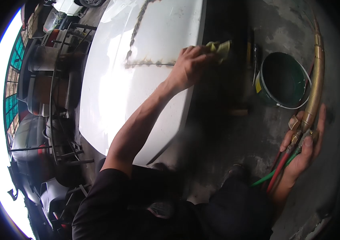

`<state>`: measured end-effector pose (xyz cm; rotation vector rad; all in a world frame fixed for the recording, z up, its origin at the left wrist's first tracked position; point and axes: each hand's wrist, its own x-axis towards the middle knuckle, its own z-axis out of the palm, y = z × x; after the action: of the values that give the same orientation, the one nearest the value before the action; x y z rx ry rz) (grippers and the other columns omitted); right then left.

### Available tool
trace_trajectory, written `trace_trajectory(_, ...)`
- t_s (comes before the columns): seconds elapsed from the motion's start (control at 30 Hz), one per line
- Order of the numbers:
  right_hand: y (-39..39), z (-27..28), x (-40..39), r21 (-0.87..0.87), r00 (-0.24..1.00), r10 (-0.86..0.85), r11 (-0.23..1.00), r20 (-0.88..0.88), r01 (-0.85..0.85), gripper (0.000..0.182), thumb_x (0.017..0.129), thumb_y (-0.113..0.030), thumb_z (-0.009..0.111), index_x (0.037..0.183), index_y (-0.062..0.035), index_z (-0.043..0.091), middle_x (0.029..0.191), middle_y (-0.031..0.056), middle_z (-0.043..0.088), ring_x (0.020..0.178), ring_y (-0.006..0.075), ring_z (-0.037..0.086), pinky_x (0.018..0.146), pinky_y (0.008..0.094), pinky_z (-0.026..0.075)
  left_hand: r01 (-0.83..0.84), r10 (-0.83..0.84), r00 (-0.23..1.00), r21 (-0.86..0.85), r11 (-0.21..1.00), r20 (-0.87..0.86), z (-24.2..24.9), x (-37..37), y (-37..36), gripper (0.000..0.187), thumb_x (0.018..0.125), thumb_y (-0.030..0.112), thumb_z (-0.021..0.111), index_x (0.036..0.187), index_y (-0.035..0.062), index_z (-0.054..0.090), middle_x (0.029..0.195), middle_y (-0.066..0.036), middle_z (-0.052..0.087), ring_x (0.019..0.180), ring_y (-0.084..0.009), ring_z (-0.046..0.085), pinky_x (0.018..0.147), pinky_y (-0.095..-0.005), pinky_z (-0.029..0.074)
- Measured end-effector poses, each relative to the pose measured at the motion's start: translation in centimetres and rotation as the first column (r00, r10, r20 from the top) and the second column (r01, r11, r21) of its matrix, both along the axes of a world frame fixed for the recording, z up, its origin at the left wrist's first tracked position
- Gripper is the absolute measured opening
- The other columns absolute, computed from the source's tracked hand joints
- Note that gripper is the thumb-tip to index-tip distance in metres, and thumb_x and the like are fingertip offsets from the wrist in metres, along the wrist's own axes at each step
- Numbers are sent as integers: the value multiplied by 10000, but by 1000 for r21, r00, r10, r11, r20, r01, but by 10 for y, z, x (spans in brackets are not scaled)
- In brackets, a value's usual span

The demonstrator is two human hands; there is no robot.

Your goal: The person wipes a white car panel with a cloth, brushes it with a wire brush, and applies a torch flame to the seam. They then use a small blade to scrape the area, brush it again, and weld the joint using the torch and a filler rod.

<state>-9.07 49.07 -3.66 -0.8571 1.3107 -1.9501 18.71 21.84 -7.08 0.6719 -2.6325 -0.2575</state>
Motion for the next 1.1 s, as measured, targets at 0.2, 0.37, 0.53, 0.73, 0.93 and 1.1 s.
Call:
trace_trajectory(0.2, -1, 4, 4, 14, 1000, -19, 1000, -3, 19, 791, 966, -277, 513, 1609, 68, 209, 1144, 265, 621, 580, 138, 583, 424, 220, 472, 103, -64, 965, -143, 984, 255, -27, 37, -6, 369, 927, 132, 598, 1272, 191, 714, 1381, -86, 575, 1243, -306, 514, 1019, -434, 449)
trace_trajectory(0.37, -1, 2, 3, 34, 1000, -14, 999, -17, 14, 798, 984, -288, 509, 1617, 60, 170, 1150, 282, 618, 593, 145, 598, 431, 218, 482, -23, 40, 991, -129, 991, 127, -18, 106, -33, 270, 906, 75, 606, 1069, 184, 791, 1279, -62, 656, 1158, -308, 572, 984, -449, 477)
trace_trajectory(0.53, 2, -6, -2, 45, 999, -30, 998, -41, 32, 786, 995, -308, 496, 1616, 61, 186, 1154, 278, 618, 565, 133, 576, 449, 213, 469, -429, 531, 847, 553, 714, -28, 41, 167, -53, 179, 977, 70, 619, 984, 49, 797, 989, -95, 773, 846, -223, 693, 726, -383, 596)
trace_trajectory(0.73, 9, -22, -15, 93, 998, -62, 994, -29, 64, 793, 1001, -335, 504, 1615, 57, 192, 1185, 272, 613, 580, 123, 578, 457, 210, 471, -369, 366, 929, -220, 903, -55, -34, 120, -32, 331, 778, -57, 600, 1014, 83, 787, 1000, -144, 743, 1036, -333, 597, 927, -434, 449)
trace_trajectory(0.93, 5, -15, -12, 22, 999, 40, 999, -36, -39, 798, 1006, -350, 518, 1616, 49, 196, 1225, 280, 612, 615, 125, 594, 450, 208, 477, 101, -100, 995, 103, 990, -16, -38, -26, 63, 394, 773, 145, 713, 1167, 132, 721, 1088, -129, 608, 1037, -349, 578, 885, -430, 533)
trace_trajectory(1.1, 6, -11, -9, 57, 997, 20, 998, -69, -16, 782, 1007, -324, 497, 1620, 49, 187, 1235, 291, 606, 615, 134, 601, 449, 214, 484, 297, -286, 955, 178, 938, -84, -29, -54, 120, 367, 764, 90, 734, 1131, 100, 724, 1160, -128, 590, 1040, -322, 547, 929, -411, 495)
